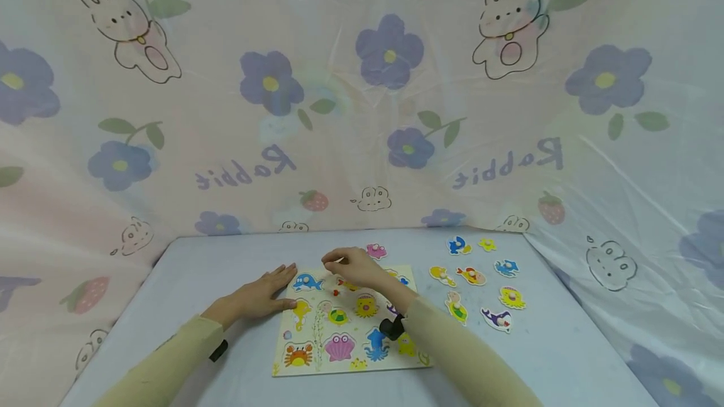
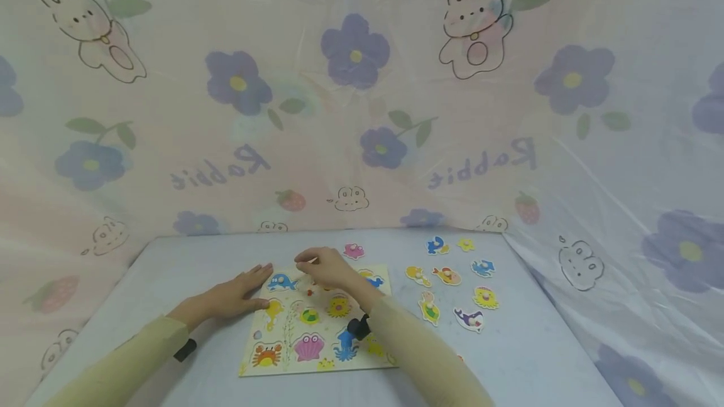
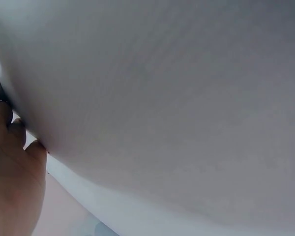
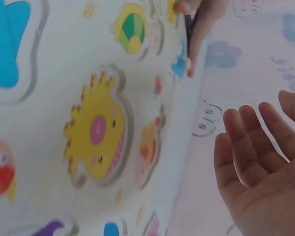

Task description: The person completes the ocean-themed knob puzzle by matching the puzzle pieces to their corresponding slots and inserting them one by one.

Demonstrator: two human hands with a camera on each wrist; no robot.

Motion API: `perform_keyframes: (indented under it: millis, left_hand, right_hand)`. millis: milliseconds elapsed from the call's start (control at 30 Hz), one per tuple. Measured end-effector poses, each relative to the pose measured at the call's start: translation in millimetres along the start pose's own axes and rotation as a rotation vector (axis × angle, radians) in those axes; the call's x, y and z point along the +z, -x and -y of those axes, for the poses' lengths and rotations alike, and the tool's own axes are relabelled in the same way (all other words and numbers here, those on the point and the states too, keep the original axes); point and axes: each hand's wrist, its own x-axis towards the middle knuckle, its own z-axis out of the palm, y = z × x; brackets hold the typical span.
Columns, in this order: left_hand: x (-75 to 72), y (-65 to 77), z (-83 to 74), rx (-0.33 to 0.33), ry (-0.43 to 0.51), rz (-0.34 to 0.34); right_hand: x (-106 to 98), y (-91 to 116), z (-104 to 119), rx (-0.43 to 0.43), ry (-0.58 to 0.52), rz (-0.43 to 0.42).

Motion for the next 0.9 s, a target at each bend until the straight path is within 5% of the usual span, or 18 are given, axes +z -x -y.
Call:
perform_keyframes:
  millis: [333, 600, 900]
  left_hand:
    - [-0.4, 3.4, -2.7, 0.026, -0.001, -0.022]
    - [0.0, 7.5, -9.8, 0.026, -0.003, -0.015]
    - [-3.0, 6.9, -7.1, 0.042, -0.012, -0.020]
  right_hand:
    - [-47.0, 35.7, -23.9, -0.043, -0.063, -0.162]
    - [-102.2, 83.5, -59.5, 0.068, -0.119, -0.317]
    - [-149.3, 133.6, -107.8, 0.235, 0.018, -0.424]
